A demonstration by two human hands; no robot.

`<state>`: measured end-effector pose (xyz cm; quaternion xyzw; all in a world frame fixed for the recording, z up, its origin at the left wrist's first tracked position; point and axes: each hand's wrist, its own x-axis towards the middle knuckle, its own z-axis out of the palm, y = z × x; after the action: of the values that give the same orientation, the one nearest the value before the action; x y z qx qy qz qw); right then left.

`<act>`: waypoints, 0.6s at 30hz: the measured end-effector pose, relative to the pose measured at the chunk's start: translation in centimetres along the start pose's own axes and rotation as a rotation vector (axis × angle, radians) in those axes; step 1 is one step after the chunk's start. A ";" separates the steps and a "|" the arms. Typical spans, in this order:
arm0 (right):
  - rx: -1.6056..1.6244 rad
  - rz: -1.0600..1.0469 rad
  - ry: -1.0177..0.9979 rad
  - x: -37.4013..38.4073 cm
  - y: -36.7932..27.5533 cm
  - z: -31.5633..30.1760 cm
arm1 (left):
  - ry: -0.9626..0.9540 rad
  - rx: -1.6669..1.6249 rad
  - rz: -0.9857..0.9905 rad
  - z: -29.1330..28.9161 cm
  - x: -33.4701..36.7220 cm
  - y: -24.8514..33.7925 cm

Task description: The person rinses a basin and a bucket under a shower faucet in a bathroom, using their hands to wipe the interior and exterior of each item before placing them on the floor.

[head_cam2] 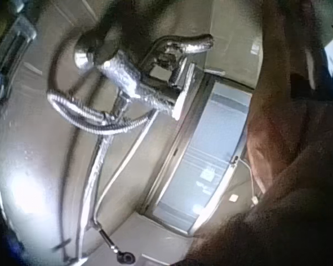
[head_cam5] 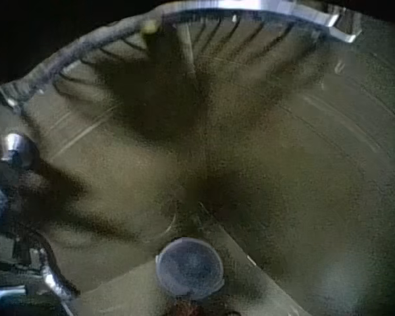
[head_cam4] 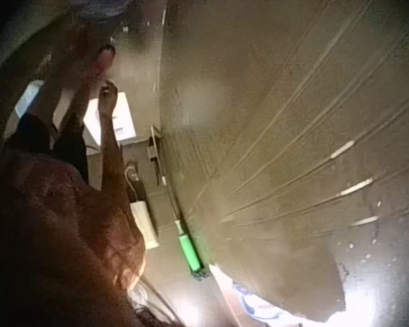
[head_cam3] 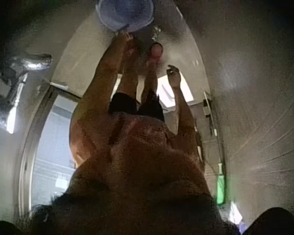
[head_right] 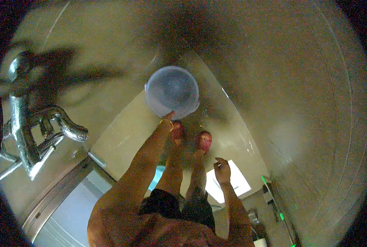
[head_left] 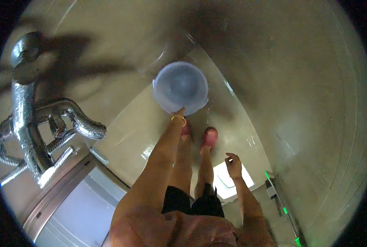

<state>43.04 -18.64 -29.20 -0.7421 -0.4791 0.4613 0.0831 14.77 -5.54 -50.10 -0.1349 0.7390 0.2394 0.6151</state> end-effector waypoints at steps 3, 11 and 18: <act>0.149 -0.126 -0.012 1.3 -2.3 1.9 | -0.031 -0.144 0.105 -4.6 -1.1 0.4; 0.621 0.004 -0.160 2.6 -6.8 3.6 | 0.306 0.513 0.446 -10.0 -9.1 -2.9; 1.294 0.440 -0.690 -0.7 -13.4 -2.8 | 0.340 0.316 0.687 -13.6 -23.9 -7.4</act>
<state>36.56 -11.21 -19.63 -0.4375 0.0465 0.8616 0.2533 11.90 -21.18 -26.49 0.1782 0.8598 0.2886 0.3818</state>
